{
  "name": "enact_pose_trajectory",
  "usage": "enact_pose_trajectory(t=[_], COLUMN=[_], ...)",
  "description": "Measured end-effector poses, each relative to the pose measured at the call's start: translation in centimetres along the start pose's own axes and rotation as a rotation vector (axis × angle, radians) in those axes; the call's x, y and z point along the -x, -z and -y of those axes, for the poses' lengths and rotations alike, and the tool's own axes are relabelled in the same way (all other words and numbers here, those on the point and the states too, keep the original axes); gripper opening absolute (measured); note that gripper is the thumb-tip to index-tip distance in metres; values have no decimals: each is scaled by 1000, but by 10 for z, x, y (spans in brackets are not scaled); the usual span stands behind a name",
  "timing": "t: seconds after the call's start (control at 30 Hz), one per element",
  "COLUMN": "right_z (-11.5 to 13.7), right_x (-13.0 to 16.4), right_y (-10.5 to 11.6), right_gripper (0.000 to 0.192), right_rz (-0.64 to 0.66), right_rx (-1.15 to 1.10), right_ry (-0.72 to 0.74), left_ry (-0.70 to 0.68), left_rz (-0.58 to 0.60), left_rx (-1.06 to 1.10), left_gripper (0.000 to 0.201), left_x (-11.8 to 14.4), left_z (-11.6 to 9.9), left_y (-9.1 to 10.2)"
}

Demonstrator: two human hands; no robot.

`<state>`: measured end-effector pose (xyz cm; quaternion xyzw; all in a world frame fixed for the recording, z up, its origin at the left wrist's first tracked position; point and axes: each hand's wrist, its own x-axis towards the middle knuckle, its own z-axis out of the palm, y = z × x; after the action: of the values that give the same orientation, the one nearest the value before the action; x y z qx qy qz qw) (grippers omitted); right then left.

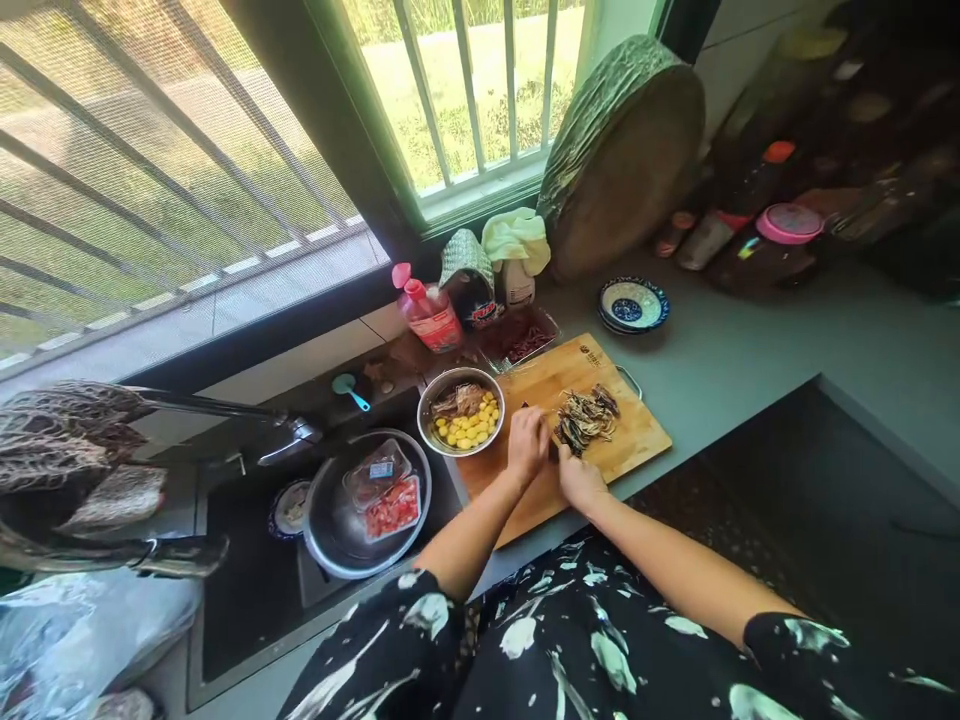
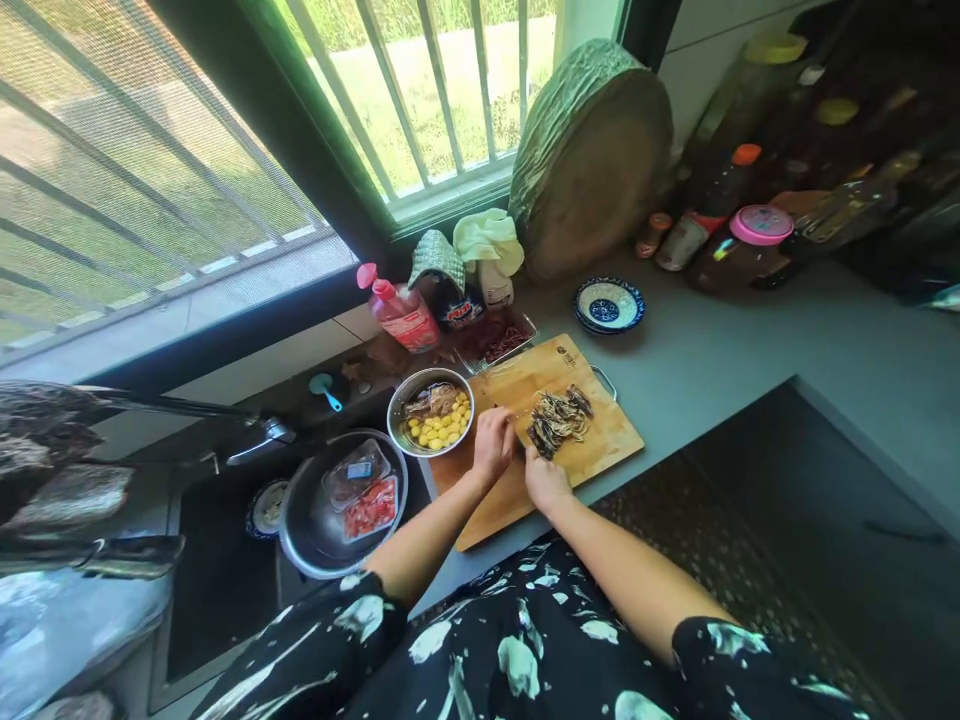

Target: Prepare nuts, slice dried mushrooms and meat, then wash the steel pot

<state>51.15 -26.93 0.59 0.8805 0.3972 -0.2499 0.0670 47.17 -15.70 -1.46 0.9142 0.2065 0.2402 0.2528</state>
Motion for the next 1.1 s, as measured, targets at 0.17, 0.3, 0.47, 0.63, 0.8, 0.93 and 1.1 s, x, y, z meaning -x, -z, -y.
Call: enact_pose_trajectory(t=[0.17, 0.3, 0.47, 0.63, 0.8, 0.93, 1.1], right_z=[5, 9, -5, -37, -34, -2, -2], right_x=[-3, -6, 2, -1, 5, 15, 6], right_y=[0, -3, -12, -2, 4, -16, -29], right_gripper=[23, 24, 20, 24, 26, 24, 20], right_rz=[-73, -125, -119, -116, -156, -120, -120], right_rx=[11, 1, -11, -28, -48, -69, -58], right_ry=[37, 61, 25, -43, 41, 133, 121], left_ry=[-50, -89, -116, -61, 97, 307, 569], left_rz=[136, 235, 227, 115, -138, -254, -102], left_rx=[-54, -119, -139, -80, 62, 34, -221], left_gripper=[32, 36, 40, 36, 30, 19, 23], left_x=[77, 86, 84, 85, 61, 16, -32], left_z=[24, 36, 42, 28, 6, 32, 89], left_y=[-24, -33, -34, -44, -16, 45, 89])
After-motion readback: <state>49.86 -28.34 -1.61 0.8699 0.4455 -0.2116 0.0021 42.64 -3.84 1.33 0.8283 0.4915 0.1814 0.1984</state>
